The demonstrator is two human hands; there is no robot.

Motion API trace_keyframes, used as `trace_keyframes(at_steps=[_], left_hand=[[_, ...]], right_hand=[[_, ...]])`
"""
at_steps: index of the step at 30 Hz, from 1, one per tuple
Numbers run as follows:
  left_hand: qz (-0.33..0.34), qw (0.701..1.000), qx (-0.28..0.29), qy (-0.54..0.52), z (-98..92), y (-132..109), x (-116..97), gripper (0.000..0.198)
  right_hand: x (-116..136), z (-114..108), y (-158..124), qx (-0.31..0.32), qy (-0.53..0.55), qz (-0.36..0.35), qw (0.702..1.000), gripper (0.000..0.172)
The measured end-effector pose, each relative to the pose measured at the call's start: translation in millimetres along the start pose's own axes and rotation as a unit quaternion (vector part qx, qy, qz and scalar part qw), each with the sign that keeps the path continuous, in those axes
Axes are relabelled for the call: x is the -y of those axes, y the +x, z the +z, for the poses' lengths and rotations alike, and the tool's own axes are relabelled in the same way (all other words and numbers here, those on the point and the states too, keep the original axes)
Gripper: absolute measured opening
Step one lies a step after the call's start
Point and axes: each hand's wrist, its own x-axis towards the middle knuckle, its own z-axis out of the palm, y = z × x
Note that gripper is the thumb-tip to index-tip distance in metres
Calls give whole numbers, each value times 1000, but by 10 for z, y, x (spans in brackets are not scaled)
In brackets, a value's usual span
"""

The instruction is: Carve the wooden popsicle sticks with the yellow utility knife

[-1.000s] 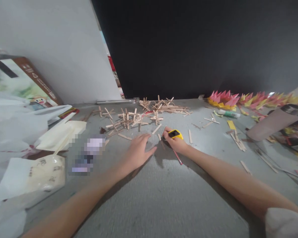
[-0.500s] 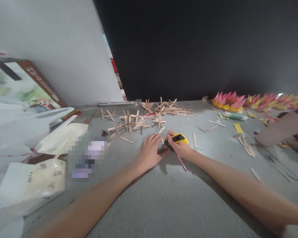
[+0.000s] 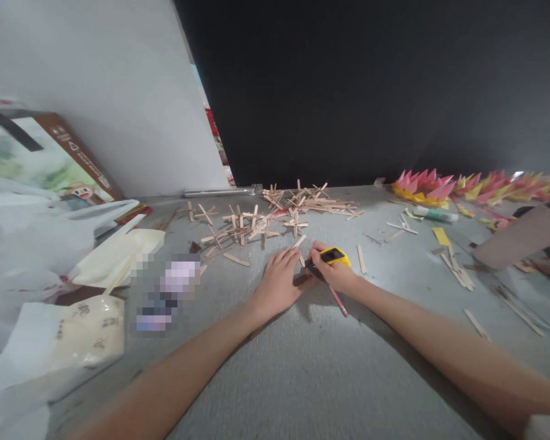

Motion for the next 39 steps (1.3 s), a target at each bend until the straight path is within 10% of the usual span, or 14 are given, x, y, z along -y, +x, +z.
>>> trace_keyframes(at_steps=[39], left_hand=[[21, 1000, -7, 5, 0, 14, -13, 64]], right_hand=[[-14, 2, 430, 19, 44, 8, 999, 19]])
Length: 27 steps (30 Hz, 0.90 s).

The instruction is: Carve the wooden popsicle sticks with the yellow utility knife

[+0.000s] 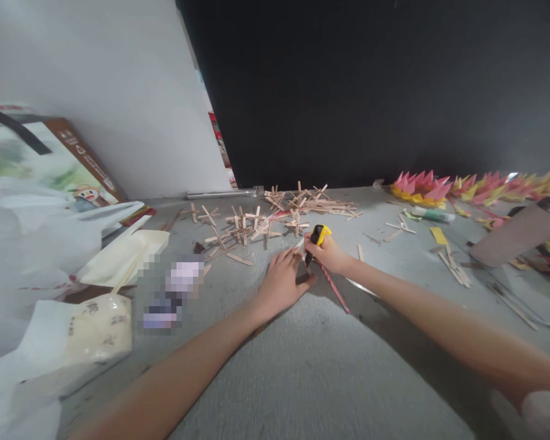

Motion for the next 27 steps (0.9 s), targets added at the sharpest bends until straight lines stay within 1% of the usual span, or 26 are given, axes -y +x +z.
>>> trace_keyframes(at_steps=[2, 4, 7, 9, 11, 13, 16, 19, 21, 23, 26, 27], left_hand=[[-2, 1000, -4, -3, 8, 4, 5, 65], [-6, 1000, -7, -6, 19, 4, 13, 65], [-10, 1000, -5, -9, 29, 0, 22, 64], [-13, 1000, 0, -8, 25, -3, 22, 63], [-17, 1000, 3, -9, 14, -5, 17, 62], [-12, 1000, 2, -14, -1, -7, 11, 62], [5, 1000, -9, -22, -21, -12, 0, 61], [-3, 999, -23, -26, -29, -13, -16, 62], [-10, 999, -22, -25, -26, -12, -21, 61], [-10, 1000, -12, -20, -19, -11, -20, 61], [-15, 1000, -2, -10, -10, -16, -9, 62], [-17, 1000, -1, -9, -7, -17, -5, 63]], right_hand=[[0, -1, -7, -1, -1, -3, 1000, 21], [2, -6, -74, -9, 0, -12, 1000, 26], [6, -18, -272, -20, -7, -23, 1000, 30], [12, -23, -409, -7, -7, -15, 1000, 33], [24, -18, -481, 1, -20, -11, 1000, 32], [41, -2, -448, 21, -38, -11, 999, 29], [55, 33, -222, 53, -60, -4, 997, 24], [32, 50, 31, 27, -32, 14, 999, 22], [4, 39, 93, 7, -4, 22, 1000, 25], [-15, 11, 33, -2, 13, 19, 1000, 27], [1, -34, -205, -4, 11, -4, 1000, 29], [20, -41, -286, 4, 6, -11, 1000, 29]])
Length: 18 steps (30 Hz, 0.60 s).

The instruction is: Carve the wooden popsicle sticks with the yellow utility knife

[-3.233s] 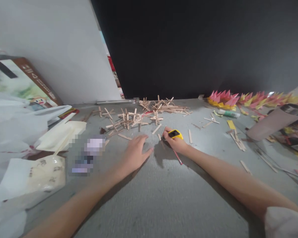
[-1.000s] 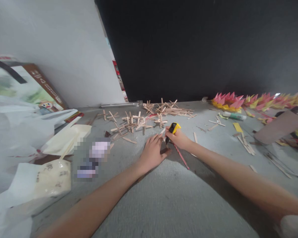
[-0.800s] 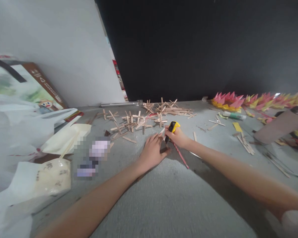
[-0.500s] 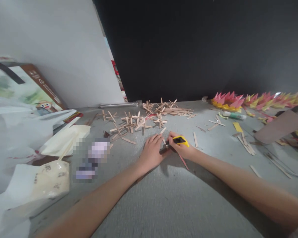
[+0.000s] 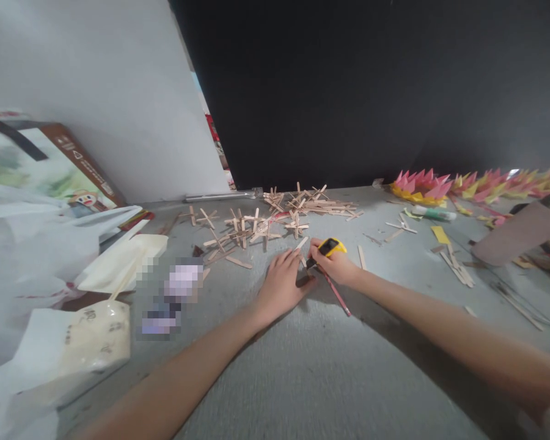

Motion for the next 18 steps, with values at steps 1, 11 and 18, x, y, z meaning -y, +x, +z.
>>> trace_keyframes(at_steps=[1, 11, 18], left_hand=[[0, 1000, 0, -1, 2, -1, 3, 63], [9, 999, -30, -15, -18, 4, -26, 60], [-2, 1000, 8, 5, 24, 17, 5, 63]], right_hand=[[27, 0, -65, 16, -6, -9, 1000, 28], [16, 126, 347, 31, -41, 61, 997, 26], [-4, 14, -91, 26, -1, 5, 1000, 31]])
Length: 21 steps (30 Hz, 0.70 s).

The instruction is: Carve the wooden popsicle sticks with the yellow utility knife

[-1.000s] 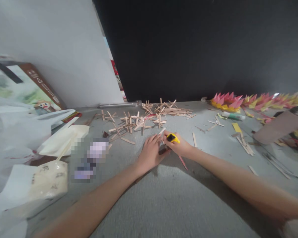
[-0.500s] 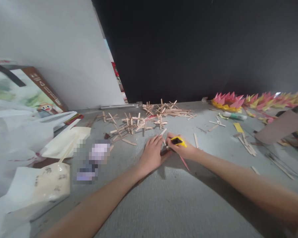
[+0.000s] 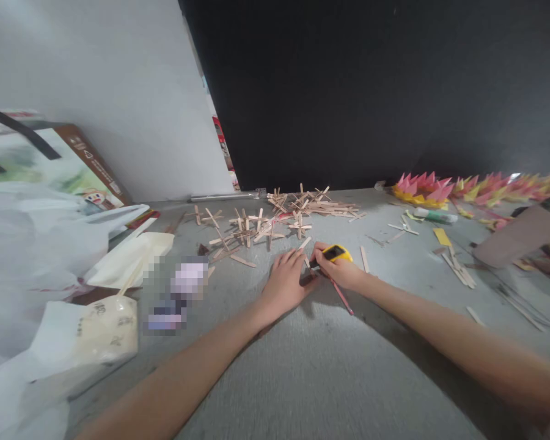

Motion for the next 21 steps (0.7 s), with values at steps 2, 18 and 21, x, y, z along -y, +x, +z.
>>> trace_keyframes(at_steps=[2, 18, 21], left_hand=[[3, 1000, -4, -1, 25, 3, 22, 60], [-7, 1000, -10, 5, 33, 20, 40, 64], [7, 1000, -14, 3, 31, 19, 50, 63]], right_hand=[[32, 19, -70, 24, -19, -21, 999, 28], [13, -17, -22, 21, 33, 28, 999, 39], [80, -3, 27, 34, 20, 10, 999, 37]])
